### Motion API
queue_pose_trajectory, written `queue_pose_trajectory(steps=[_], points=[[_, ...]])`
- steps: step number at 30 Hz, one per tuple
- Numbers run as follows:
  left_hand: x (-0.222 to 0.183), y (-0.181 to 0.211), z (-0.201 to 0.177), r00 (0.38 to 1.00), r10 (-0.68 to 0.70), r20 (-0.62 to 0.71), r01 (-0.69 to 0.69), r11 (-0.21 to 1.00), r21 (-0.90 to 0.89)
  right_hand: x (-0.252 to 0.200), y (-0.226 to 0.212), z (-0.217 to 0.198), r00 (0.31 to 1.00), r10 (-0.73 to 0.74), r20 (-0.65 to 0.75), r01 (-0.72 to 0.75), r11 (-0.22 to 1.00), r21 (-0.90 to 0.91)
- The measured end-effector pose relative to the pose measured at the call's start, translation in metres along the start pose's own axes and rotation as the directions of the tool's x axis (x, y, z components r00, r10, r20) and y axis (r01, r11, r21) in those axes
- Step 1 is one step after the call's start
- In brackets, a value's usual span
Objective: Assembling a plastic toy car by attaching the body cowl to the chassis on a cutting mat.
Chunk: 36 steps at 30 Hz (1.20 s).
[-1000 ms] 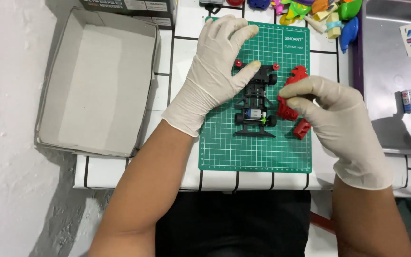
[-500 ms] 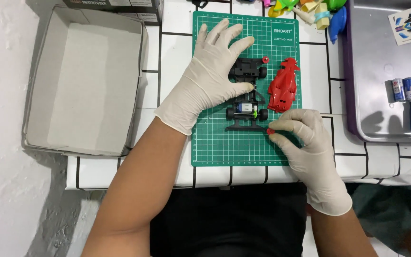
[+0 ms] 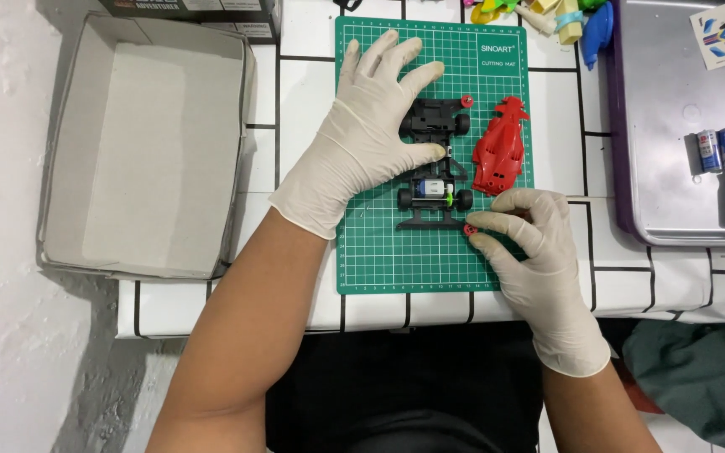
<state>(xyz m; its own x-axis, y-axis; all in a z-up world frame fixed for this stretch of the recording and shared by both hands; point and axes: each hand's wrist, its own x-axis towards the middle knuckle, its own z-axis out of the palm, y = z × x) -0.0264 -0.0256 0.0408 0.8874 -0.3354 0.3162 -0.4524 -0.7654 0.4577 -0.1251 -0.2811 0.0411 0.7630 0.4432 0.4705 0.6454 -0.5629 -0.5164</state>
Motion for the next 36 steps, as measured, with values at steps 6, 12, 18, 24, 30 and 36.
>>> queue_pose_trajectory(steps=[6, 12, 18, 24, 30, 36], points=[[0.0008, -0.0006, 0.0004, 1.000, -0.009, 0.009, 0.009, 1.000, 0.023, 0.0004, -0.0016, -0.0003, 1.000, -0.005, -0.011, 0.005, 1.000, -0.028], [0.0007, -0.0012, 0.0023, 1.000, -0.011, 0.012, 0.011, 1.000, 0.026, 0.0004, -0.0015, -0.0006, 1.000, -0.006, -0.006, 0.006, 0.998, -0.062], [0.0007, 0.0002, 0.0006, 1.000, -0.024, 0.016, 0.023, 1.000, 0.015, -0.0010, 0.0012, 0.0010, 1.000, -0.018, -0.013, 0.016, 0.996, -0.086], [0.0013, -0.0006, 0.0016, 1.000, -0.023, 0.022, 0.022, 1.000, 0.019, -0.0002, -0.0009, 0.0008, 1.000, -0.023, -0.015, 0.021, 0.993, -0.114], [0.0016, -0.0008, 0.0028, 0.999, -0.023, 0.023, 0.023, 1.000, 0.020, -0.0001, 0.0001, 0.0018, 0.999, -0.037, -0.020, 0.034, 0.988, -0.152], [0.0020, -0.0006, 0.0022, 0.999, -0.036, 0.032, 0.036, 0.999, 0.025, 0.0035, -0.0054, -0.0018, 0.995, -0.046, -0.086, 0.035, 0.991, -0.130]])
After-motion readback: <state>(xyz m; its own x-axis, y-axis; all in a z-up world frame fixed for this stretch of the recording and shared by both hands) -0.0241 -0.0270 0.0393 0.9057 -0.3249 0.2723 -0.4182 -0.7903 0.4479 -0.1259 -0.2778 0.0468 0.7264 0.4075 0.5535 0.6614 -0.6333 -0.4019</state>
